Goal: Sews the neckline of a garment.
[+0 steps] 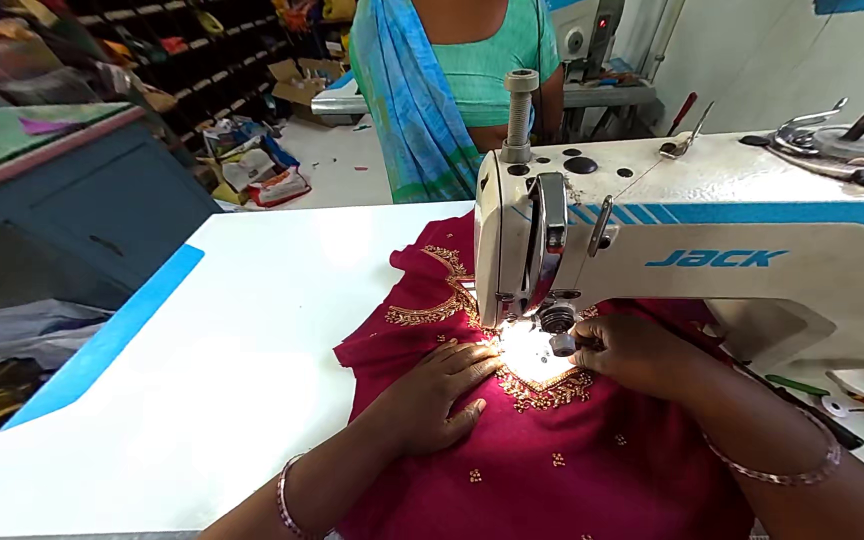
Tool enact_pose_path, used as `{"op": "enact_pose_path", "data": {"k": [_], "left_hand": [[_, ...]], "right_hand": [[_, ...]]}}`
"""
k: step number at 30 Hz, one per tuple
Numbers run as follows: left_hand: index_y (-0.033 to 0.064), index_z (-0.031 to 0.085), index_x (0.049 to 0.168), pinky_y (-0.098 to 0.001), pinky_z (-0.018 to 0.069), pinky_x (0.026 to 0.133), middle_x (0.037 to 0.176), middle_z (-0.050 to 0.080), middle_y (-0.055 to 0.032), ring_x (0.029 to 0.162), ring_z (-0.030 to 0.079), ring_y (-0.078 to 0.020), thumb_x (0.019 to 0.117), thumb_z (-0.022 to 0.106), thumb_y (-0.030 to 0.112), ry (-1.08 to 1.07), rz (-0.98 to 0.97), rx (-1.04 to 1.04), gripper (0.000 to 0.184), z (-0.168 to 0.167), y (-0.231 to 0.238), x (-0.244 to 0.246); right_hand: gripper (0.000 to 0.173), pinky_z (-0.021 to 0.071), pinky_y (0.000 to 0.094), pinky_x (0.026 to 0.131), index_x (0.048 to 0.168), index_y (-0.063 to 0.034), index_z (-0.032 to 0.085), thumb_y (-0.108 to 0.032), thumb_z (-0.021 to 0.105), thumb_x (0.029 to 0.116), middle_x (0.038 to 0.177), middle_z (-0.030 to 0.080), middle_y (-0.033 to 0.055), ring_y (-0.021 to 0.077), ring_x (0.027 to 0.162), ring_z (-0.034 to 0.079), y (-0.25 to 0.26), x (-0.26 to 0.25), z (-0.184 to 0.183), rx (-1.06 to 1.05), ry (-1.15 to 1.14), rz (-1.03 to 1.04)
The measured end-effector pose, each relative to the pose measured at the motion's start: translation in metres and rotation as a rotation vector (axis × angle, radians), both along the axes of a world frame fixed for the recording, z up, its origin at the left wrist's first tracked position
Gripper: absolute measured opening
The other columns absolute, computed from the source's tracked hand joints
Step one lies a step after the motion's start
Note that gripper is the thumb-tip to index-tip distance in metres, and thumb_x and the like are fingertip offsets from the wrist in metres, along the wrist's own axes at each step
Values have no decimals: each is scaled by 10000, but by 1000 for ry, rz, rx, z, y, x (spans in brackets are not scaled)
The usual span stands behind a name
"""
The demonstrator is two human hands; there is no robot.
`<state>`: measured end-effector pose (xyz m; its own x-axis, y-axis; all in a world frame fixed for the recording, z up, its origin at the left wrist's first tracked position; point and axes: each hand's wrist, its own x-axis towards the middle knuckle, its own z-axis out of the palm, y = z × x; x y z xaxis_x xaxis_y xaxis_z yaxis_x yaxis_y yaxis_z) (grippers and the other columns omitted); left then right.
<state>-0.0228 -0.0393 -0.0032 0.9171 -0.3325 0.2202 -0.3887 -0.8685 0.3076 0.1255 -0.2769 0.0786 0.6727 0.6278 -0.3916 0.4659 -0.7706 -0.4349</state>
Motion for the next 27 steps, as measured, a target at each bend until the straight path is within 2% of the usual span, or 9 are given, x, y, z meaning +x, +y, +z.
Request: {"op": "enact_pose_path", "data": {"k": [9, 13, 16, 18, 20, 22, 24, 27], "left_hand": [[143, 588, 1446, -358, 306, 1217, 1489, 558, -10, 1432, 451, -143, 986, 466, 353, -9, -105, -2, 521, -2, 18, 12], [122, 601, 1428, -395, 290, 1235, 1495, 555, -11, 1451, 435, -140, 981, 464, 338, 2, -174, -15, 515, 1, 28, 18], [91, 652, 1363, -453, 335, 1201, 1442, 600, -41, 1399, 504, -183, 911, 493, 186, 40, -22, 32, 489, 16, 4, 11], [38, 659, 1333, -480, 334, 1204, 1422, 614, -85, 1396, 514, -227, 955, 482, 132, 80, 173, 25, 428, 20, -29, -2], [83, 615, 1401, -509, 281, 1225, 1484, 570, -52, 1447, 456, -197, 1021, 430, 262, 97, 326, -36, 459, 9, -52, -14], [145, 602, 1432, -590, 243, 1210, 1513, 548, -21, 1468, 429, -183, 1024, 416, 369, 60, 371, -39, 501, 0, -59, -20], [188, 615, 1422, -651, 225, 1189, 1506, 553, 7, 1461, 436, -175, 1016, 421, 410, 35, 355, -28, 502, -3, -55, -20], [216, 618, 1418, -686, 229, 1169, 1491, 564, 27, 1451, 449, -166, 1010, 424, 428, 7, 325, -12, 499, -4, -49, -19]], "right_hand": [[121, 497, 368, 744, 1016, -86, 692, -190, 631, 1027, 870, 647, 48, 157, 796, 609, 1, -4, 2, -17, 14, 1], [134, 493, 373, 742, 1001, -85, 684, -204, 628, 1028, 866, 637, 52, 163, 800, 604, 1, -5, 1, -24, 14, 27], [164, 493, 379, 758, 995, -81, 691, -230, 632, 1028, 875, 641, 54, 168, 823, 609, 2, -7, 1, -18, 7, 41], [189, 496, 380, 759, 971, -84, 705, -259, 652, 1019, 867, 648, 47, 162, 822, 612, 1, -8, -1, 14, -6, 43], [191, 490, 373, 738, 938, -93, 710, -270, 677, 1003, 837, 645, 38, 152, 789, 602, 1, -8, -3, 47, -20, 58], [208, 485, 367, 729, 925, -99, 715, -297, 697, 988, 813, 644, 29, 143, 767, 596, 1, -9, -5, 54, -12, 80], [245, 490, 370, 722, 943, -109, 715, -352, 706, 976, 795, 639, 18, 139, 749, 594, 1, -7, -8, 42, 18, 101], [277, 465, 363, 684, 893, -116, 705, -385, 733, 949, 759, 599, 12, 138, 716, 560, 2, -8, -9, 37, 48, 121]]}}
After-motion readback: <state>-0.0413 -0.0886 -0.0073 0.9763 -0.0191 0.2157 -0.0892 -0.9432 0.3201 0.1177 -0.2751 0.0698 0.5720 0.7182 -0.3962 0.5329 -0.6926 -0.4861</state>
